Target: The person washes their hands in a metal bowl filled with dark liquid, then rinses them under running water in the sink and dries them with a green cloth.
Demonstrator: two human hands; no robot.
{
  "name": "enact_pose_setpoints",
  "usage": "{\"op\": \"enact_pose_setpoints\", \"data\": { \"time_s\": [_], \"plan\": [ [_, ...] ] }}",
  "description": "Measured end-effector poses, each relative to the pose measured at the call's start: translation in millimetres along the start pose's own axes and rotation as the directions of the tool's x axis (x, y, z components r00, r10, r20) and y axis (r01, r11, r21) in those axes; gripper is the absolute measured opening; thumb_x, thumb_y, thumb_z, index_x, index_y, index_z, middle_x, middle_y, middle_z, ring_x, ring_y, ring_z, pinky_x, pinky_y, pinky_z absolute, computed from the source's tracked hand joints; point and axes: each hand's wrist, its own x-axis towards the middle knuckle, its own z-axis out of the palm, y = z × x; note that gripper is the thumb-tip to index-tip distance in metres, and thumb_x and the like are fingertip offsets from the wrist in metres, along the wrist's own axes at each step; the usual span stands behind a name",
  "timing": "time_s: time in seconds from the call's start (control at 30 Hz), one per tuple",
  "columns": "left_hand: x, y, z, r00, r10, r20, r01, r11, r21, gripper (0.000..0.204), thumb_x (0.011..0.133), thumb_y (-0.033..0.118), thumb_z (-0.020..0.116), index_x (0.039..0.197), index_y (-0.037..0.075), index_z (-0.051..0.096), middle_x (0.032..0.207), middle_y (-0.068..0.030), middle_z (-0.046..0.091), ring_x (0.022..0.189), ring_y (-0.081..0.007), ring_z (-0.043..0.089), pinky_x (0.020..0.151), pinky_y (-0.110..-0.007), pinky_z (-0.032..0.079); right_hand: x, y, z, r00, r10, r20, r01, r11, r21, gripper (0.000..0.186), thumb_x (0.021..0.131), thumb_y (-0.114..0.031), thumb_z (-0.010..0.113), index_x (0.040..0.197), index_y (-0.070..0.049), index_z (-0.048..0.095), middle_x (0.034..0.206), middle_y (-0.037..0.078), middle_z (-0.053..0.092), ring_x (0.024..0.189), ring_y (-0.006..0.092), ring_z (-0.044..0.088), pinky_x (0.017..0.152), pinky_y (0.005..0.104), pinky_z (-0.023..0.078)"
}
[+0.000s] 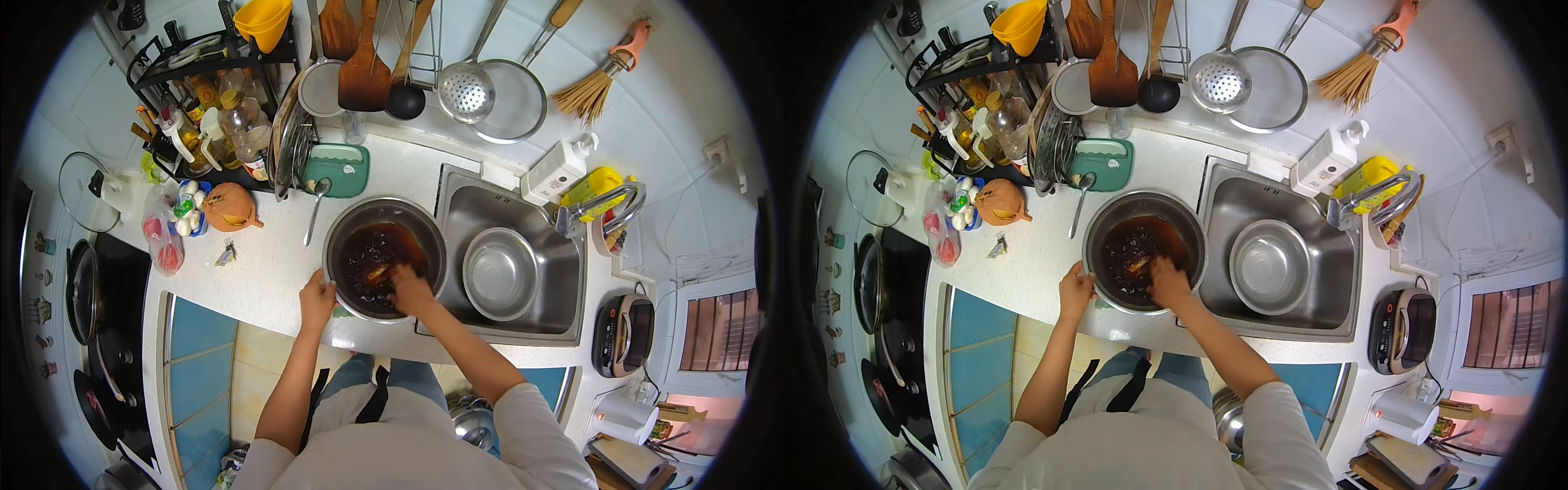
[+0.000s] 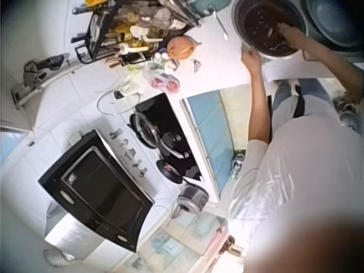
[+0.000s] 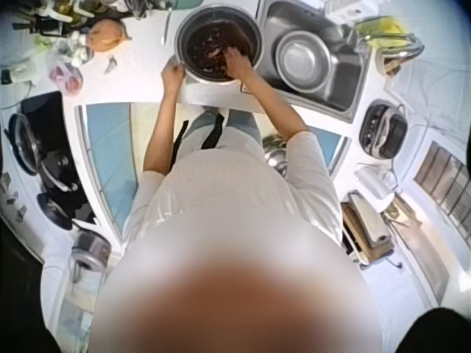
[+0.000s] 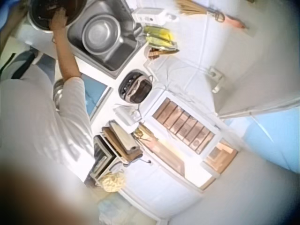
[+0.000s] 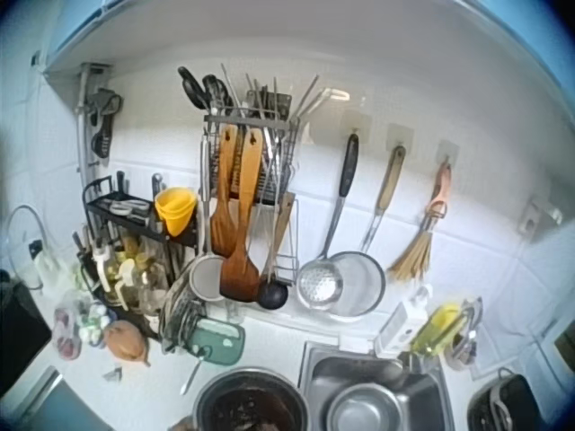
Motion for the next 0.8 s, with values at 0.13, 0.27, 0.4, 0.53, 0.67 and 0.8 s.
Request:
{"op": "enact_pose_setpoints", "data": {
  "time_s": [0.13, 0.27, 0.4, 0.53, 0.67, 0.8],
  "plan": [
    [-1.0, 6.5, 0.9, 1.000, 0.001, 0.015, -0.002, 0.998, 0.056, 0.031, 0.078, 0.002, 0.049, 0.109, -0.002, 0.049, 0.056, -0.0097, 0.057, 0.046, -0.0110, 0.055, 0.042, -0.023, 0.045, 37.8, -7.6, -3.0, 0.947, 0.112, -0.301, -0.146, 0.985, -0.093, 0.053, 0.071, -0.028, 0.059, 0.117, -0.007, 0.042, 0.133, 0.012, 0.023, 0.124, 0.0276, 0.021, 0.086, 0.0483, 0.036],
    [0.3, 3.5, -0.6, 1.000, 0.006, 0.027, -0.007, 1.000, 0.019, 0.031, 0.079, 0.002, 0.049, 0.110, -0.002, 0.048, 0.058, -0.0060, 0.057, 0.045, -0.0076, 0.051, 0.041, -0.021, 0.044, 35.1, -33.4, 3.8, 0.963, -0.232, -0.140, 0.206, 0.962, -0.177, 0.057, 0.073, -0.032, 0.056, 0.120, -0.008, 0.037, 0.134, 0.013, 0.021, 0.123, 0.0283, 0.020, 0.085, 0.0541, 0.034],
    [-0.8, 3.2, -2.4, 1.000, -0.013, 0.025, 0.012, 1.000, 0.012, 0.032, 0.079, 0.003, 0.049, 0.110, -0.003, 0.048, 0.059, -0.0095, 0.058, 0.047, -0.0109, 0.055, 0.043, -0.023, 0.046, 37.8, -22.2, -4.8, 0.954, 0.005, -0.300, -0.037, 0.994, -0.102, 0.055, 0.077, -0.042, 0.050, 0.118, -0.007, 0.042, 0.135, 0.014, 0.018, 0.124, 0.0306, 0.019, 0.087, 0.0549, 0.031],
    [0.5, 2.4, -1.3, 1.000, -0.014, 0.028, 0.014, 1.000, -0.001, 0.032, 0.079, 0.004, 0.050, 0.110, -0.002, 0.048, 0.060, -0.0095, 0.058, 0.047, -0.0112, 0.055, 0.043, -0.023, 0.046, 23.4, -34.1, -3.4, 0.975, -0.196, -0.102, 0.166, 0.954, -0.251, 0.046, 0.080, -0.036, 0.047, 0.115, -0.007, 0.046, 0.134, 0.014, 0.023, 0.123, 0.0277, 0.023, 0.088, 0.0486, 0.033],
    [3.9, -2.7, -2.5, 0.995, 0.006, 0.102, -0.006, 1.000, 0.008, 0.033, 0.080, 0.006, 0.050, 0.112, -0.002, 0.045, 0.063, -0.0074, 0.057, 0.048, -0.0098, 0.053, 0.043, -0.021, 0.045, 16.6, -0.4, -6.6, 0.967, -0.184, -0.176, 0.229, 0.930, 0.287, 0.033, 0.082, -0.026, 0.047, 0.109, -0.008, 0.053, 0.120, 0.013, 0.044, 0.114, 0.0217, 0.040, 0.089, 0.0370, 0.036],
    [6.6, -7.3, -13.7, 0.984, -0.082, 0.160, 0.090, 0.995, -0.040, 0.037, 0.083, 0.013, 0.050, 0.117, 0.002, 0.040, 0.071, -0.0076, 0.057, 0.055, -0.0116, 0.055, 0.046, -0.021, 0.044, -20.5, 11.4, -79.9, 0.975, -0.021, 0.220, -0.221, -0.086, 0.971, 0.042, 0.088, -0.036, 0.038, 0.118, -0.007, 0.044, 0.121, 0.011, 0.044, 0.113, 0.0195, 0.041, 0.089, 0.0310, 0.034]
  ]
}}
